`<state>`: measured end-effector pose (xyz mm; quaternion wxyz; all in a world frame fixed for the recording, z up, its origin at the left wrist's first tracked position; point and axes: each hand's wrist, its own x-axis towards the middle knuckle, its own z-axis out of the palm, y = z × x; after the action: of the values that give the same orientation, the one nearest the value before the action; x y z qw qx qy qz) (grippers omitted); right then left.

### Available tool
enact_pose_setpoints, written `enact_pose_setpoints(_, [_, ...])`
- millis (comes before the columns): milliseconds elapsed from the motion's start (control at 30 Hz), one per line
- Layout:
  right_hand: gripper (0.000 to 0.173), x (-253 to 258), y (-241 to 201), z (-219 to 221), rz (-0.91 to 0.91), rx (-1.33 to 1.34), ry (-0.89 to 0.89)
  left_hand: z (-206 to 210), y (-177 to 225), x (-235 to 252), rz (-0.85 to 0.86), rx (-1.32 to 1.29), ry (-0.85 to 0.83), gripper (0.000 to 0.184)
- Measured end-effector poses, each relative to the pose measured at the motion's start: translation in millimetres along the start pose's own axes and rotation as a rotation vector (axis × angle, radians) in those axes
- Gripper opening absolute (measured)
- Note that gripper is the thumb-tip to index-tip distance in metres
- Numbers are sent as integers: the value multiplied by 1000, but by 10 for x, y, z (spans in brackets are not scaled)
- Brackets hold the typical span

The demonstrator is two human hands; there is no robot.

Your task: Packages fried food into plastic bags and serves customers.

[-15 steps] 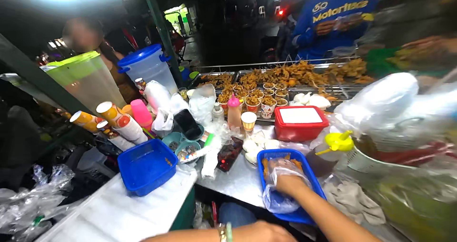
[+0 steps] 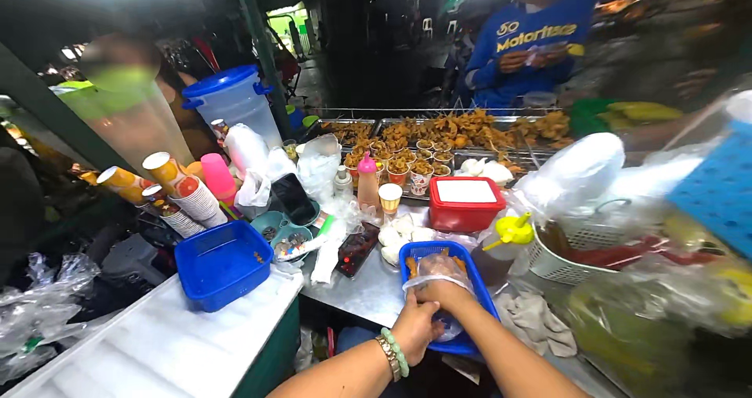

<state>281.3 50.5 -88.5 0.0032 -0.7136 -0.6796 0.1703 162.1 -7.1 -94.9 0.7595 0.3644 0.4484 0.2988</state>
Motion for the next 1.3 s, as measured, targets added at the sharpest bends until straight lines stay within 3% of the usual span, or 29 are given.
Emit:
enact_pose_setpoints(200, [48,-90,-163,-50,60,-20,-85,75,10,58,-131,-36,9,75])
enact_pose_setpoints(300, [50,-40,-185,-32,100,-6,-114,108,-16,41,-150,-62,32,80])
enact_pose_setpoints(467, [55,-127,-102,15,12,94,-56,103,-44,19,-110,-96,28,63])
enact_pose_setpoints(600, [55,-155,-48,30,-28,122,3,92,-24,71,-119,-94,29,68])
enact_pose_setpoints(867, [53,-234,39,-159,29,282,97,177,4,185,19,-106,73,62])
enact_pose_setpoints(1000, [58,-366,-4,-226,51,407,310,207,108,224,180,-201,92,51])
enact_pose_setpoints(1133, [43,-444,-62,16,-131,521,674,174,254,287,345,-333,-13,51])
enact_pose_setpoints(1300, [62,-578,-95,142,-321,488,570,-17,364,311,423,-334,-92,59])
